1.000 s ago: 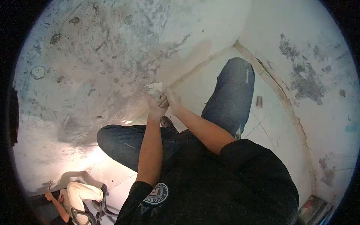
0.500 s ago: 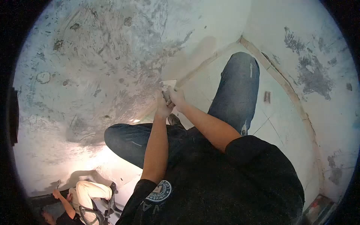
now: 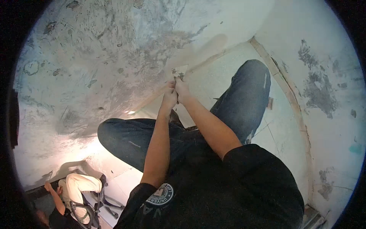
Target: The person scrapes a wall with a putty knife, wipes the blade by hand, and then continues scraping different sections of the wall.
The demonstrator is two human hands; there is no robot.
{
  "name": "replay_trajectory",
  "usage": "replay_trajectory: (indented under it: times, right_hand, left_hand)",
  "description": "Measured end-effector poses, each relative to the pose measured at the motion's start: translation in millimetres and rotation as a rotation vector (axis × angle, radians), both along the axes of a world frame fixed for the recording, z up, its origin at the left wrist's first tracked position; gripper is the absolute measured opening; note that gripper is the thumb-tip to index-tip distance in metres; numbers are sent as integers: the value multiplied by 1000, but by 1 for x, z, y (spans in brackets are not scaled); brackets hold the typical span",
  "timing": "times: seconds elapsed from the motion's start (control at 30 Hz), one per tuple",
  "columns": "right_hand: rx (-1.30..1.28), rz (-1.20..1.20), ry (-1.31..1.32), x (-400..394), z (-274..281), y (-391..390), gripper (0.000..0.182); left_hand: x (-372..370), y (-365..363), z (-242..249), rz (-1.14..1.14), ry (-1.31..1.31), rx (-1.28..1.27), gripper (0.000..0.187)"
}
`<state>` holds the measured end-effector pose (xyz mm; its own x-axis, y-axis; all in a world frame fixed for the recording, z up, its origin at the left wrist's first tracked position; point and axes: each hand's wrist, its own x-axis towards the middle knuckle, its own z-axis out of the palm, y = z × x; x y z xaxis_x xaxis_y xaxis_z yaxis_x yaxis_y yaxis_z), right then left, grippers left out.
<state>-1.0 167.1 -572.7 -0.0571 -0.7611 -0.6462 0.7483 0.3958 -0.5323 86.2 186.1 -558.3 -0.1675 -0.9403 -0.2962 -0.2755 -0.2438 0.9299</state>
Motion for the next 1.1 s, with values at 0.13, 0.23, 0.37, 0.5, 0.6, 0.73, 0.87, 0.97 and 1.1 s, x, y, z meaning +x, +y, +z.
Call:
replay_trajectory:
  times: [0.13,0.23,0.37,0.5,0.6,0.73,0.87,0.97,1.1]
  right_hand:
    - [-153,-26,416,16,41,-9,47]
    - [-18,-1,445,32,51,-28,57]
    - [-94,-172,100,70,2,-65,73]
    - [-144,-112,38,81,34,-75,65]
    - [211,-130,8,75,62,-82,54]
    - [361,-170,-311,68,52,-94,54]
    - [388,-155,-454,53,40,-101,54]
    - [374,-180,-451,54,59,-89,46]
    - [285,-50,-548,55,50,-93,41]
  left_hand:
    - [36,-20,41,-298,-632,58,52]
    - [57,-32,103,-479,-829,-19,58]
    - [88,-53,143,-639,-788,3,59]
    - [105,-52,138,-612,-604,88,62]
    - [107,-50,151,-582,-797,169,64]
    - [111,-46,159,-568,-787,57,63]
    - [112,-36,160,-530,-712,-146,52]
    - [110,-30,168,-548,-711,-77,53]
    - [109,-32,169,-586,-729,21,59]
